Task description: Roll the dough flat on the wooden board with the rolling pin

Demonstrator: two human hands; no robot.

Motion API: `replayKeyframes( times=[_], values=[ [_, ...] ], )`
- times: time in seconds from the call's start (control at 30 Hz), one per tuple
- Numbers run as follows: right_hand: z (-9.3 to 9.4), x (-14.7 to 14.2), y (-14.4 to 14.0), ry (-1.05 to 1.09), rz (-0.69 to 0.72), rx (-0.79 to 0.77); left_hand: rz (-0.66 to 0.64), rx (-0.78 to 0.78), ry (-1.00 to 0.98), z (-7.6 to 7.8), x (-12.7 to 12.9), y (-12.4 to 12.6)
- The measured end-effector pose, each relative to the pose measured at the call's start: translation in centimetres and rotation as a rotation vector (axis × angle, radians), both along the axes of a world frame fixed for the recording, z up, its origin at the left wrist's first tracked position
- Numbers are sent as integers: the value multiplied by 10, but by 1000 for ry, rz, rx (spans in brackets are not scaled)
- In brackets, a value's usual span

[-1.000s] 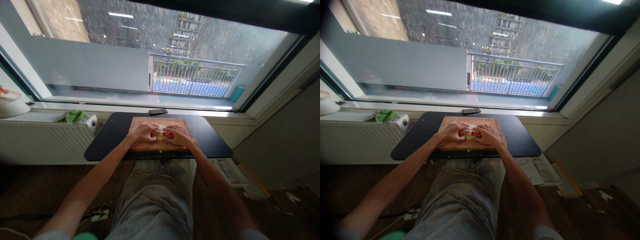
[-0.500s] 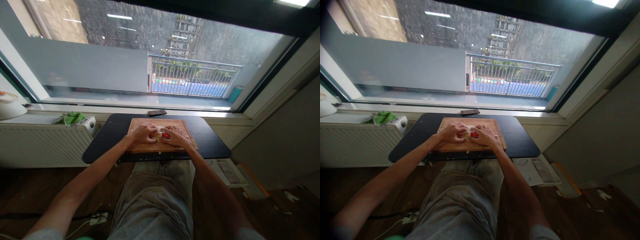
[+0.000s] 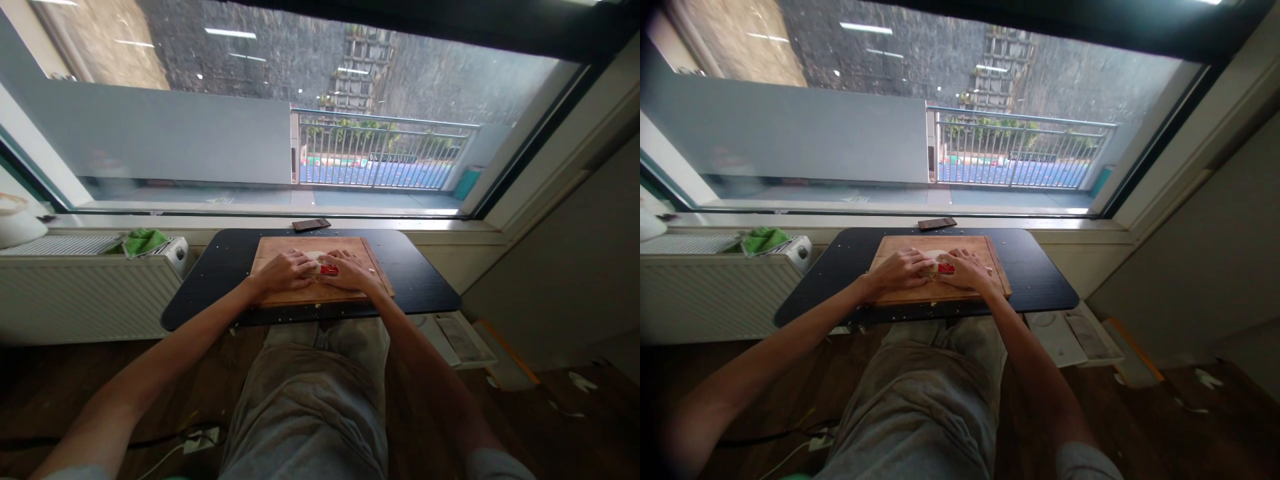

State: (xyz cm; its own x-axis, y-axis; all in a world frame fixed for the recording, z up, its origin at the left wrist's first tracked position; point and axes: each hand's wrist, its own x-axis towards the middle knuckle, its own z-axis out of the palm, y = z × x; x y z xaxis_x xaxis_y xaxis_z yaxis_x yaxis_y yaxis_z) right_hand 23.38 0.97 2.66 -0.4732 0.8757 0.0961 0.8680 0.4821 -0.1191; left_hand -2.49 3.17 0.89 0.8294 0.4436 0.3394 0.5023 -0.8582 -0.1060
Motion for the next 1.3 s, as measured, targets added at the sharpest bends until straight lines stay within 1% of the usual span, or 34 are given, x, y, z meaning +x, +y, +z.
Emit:
replayKeyframes(
  times=[0.07,0.13,0.2,0.33,0.43,0.57,0.7,0.83,1.03,1.17,1.3],
  values=[
    [0,0,0,2,2,2,21,8,-23,-5,-2,-3],
    [1,0,0,6,5,0,33,10,-33,-8,-6,-5],
    [0,0,1,11,9,-7,35,4,-27,-6,-10,-5],
    [-4,1,3,27,16,7,19,6,15,4,-14,-3],
    [-5,2,4,23,26,16,-25,64,69,8,-11,-1],
    [-1,1,2,7,13,-6,-95,159,92,6,-3,0],
    [2,0,0,6,0,-17,-103,235,85,5,-1,-2],
    [1,-1,1,26,-2,-20,-78,280,65,3,-1,-5],
    [-3,-6,6,46,-51,-50,-20,234,4,-4,0,-9],
    [0,-11,7,23,-97,-97,21,209,-20,-4,-1,-11],
    [5,-16,6,6,-141,-148,62,141,-34,-3,-2,-13]
  ],
)
